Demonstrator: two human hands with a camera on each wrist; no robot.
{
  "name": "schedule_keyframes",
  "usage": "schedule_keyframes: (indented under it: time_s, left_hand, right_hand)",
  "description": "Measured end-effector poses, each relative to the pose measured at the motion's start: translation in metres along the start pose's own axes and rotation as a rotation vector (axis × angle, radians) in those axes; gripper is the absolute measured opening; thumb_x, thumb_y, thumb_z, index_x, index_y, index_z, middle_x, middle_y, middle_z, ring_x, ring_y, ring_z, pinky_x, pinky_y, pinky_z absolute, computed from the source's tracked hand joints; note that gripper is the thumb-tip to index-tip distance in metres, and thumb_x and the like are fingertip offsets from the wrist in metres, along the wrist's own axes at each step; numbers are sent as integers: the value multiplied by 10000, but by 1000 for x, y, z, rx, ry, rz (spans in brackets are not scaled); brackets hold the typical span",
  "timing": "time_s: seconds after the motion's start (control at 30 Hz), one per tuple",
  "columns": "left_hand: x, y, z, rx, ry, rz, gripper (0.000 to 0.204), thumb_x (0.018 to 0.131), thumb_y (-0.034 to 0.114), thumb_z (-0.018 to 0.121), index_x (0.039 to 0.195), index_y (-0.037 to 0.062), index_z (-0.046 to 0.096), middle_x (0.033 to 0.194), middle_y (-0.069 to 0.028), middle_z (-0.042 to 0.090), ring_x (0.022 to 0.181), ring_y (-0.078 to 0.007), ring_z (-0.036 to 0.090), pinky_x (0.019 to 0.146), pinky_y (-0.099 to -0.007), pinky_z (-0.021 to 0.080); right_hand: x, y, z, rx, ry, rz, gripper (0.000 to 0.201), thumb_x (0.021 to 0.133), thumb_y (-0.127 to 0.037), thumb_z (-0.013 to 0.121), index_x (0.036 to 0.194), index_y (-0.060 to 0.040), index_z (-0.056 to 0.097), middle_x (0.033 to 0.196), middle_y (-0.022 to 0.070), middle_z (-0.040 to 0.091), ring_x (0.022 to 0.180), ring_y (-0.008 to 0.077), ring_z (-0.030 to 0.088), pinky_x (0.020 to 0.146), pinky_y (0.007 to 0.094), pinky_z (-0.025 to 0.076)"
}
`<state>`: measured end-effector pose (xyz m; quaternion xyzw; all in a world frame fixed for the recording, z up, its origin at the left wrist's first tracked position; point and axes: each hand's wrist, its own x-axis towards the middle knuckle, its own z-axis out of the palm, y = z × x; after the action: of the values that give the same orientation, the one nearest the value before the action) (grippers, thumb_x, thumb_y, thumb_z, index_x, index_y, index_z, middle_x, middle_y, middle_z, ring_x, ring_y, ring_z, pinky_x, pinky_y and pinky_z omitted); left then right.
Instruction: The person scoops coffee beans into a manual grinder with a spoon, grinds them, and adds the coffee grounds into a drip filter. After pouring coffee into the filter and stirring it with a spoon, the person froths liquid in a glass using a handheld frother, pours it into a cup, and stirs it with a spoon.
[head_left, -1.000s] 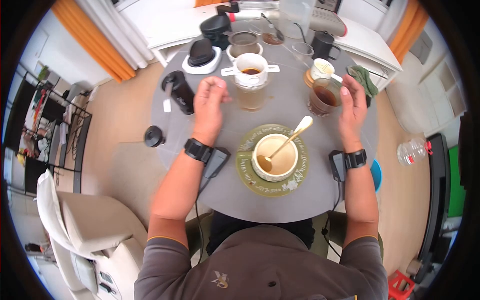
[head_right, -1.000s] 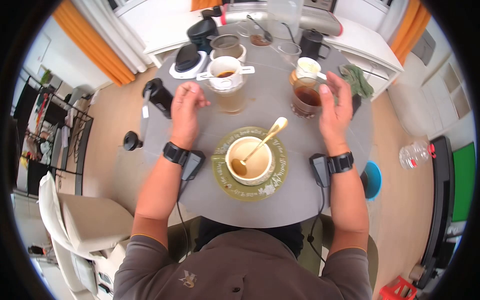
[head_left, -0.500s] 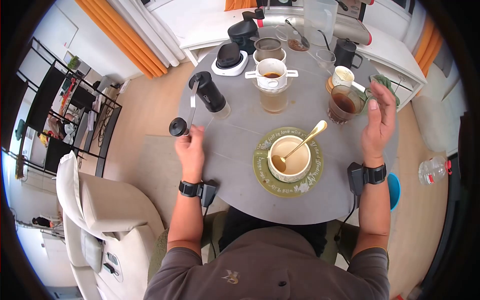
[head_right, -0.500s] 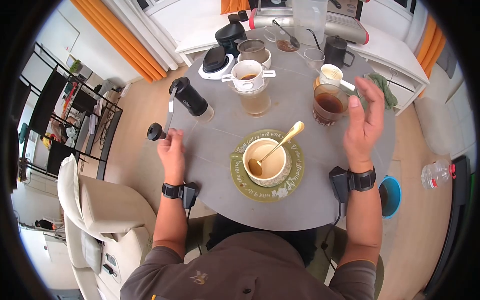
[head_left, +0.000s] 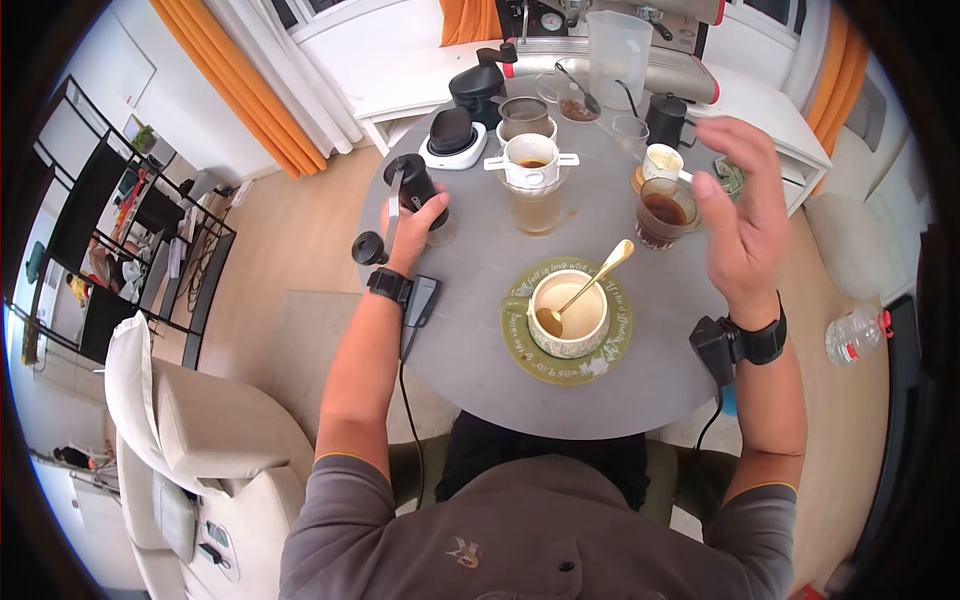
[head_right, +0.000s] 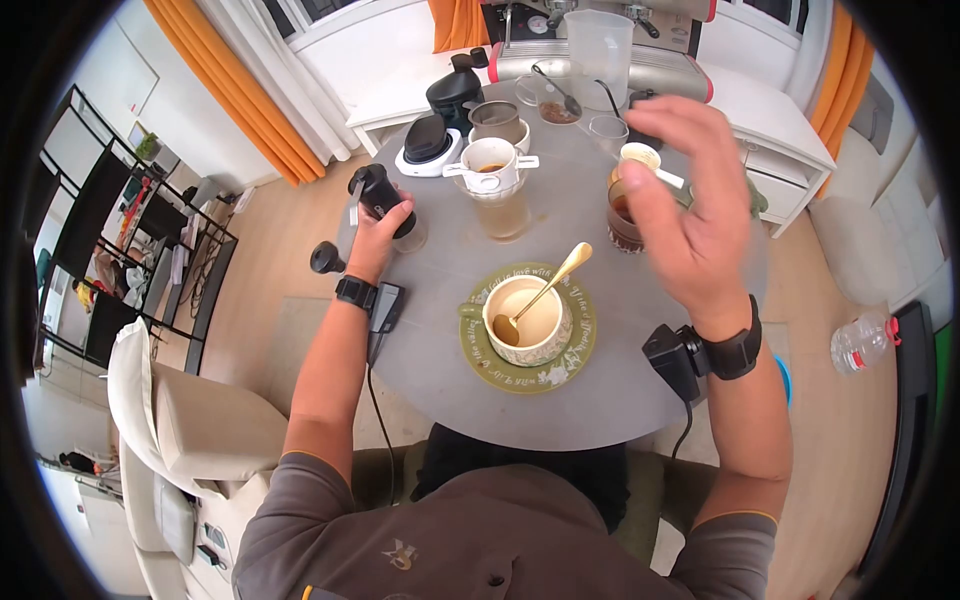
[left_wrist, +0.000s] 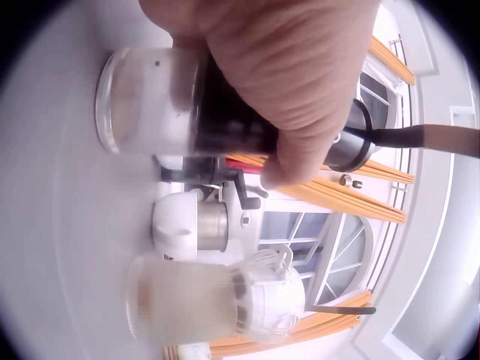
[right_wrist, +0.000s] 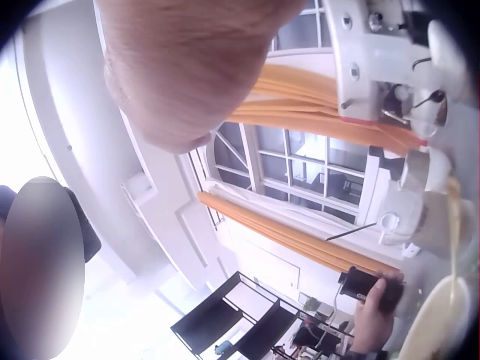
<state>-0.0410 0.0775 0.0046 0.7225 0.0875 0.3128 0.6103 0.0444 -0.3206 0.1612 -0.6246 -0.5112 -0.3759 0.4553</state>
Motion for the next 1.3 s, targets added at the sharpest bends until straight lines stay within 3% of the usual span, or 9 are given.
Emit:
schedule_keyframes:
  time_s: [0.13,0.27,0.33,0.53,0.83,0.9,1.1,1.17,1.3]
  left_hand:
    - [8,23,31,55,202,86,379,810,180,827,1090,36,616,898,-12,663,789,-105,604,735,-290,514]
    - [25,34,56,70,399,205,425,776,182,887,1062,24,616,910,-29,680,787,-127,614,740,-303,527]
    - [34,29,61,255,460,230,461,767,209,904,1061,4,613,915,-63,700,800,-143,632,760,-317,538]
    - [27,23,61,249,435,187,461,734,221,882,1035,13,600,909,-114,723,800,-213,683,758,-349,551]
    - [22,39,53,152,459,229,453,763,230,875,1058,6,614,908,-76,725,802,-167,672,760,-332,554]
    - [22,40,52,69,381,191,400,788,114,839,1105,10,619,977,-39,713,854,-114,654,791,-288,542]
    - [19,47,52,-20,320,232,378,807,79,830,1115,14,621,956,-26,708,845,-102,651,770,-278,538]
    - [18,47,50,-59,282,224,368,810,73,824,1115,19,624,954,-25,707,846,-103,653,770,-277,537]
    - [17,49,45,-141,130,168,369,783,104,826,1087,10,638,908,-23,713,799,-96,642,741,-288,543]
  right_hand:
    - [31,-18,28,-1,-224,-28,282,879,-127,723,1135,-24,666,1117,145,648,1037,317,625,907,374,506]
    - [48,-33,73,12,-369,-33,287,881,-208,740,1096,-34,663,1079,133,652,1031,324,638,862,403,523]
    - [51,-44,94,7,-540,35,324,873,-285,747,1047,-30,646,1055,146,663,996,329,674,810,442,546]
    - [60,-56,138,-326,-841,104,318,876,-310,716,1011,-32,641,926,157,699,811,348,716,709,452,578]
    - [77,-41,149,-550,-864,15,255,824,-200,706,1012,-30,671,913,145,724,842,329,739,706,437,592]
    - [84,-40,151,-518,-887,55,243,820,-191,703,1004,-33,683,910,145,729,836,328,741,710,433,594]
    - [86,-27,161,-710,-924,-58,142,772,-197,732,791,-58,753,786,127,738,754,311,740,665,422,593]
    - [86,-17,161,-654,-775,-187,128,749,-189,734,714,-68,752,733,117,728,715,302,734,630,412,583]
    - [92,-8,156,-590,-782,-350,122,731,-191,736,710,-72,751,725,113,722,703,294,730,604,404,572]
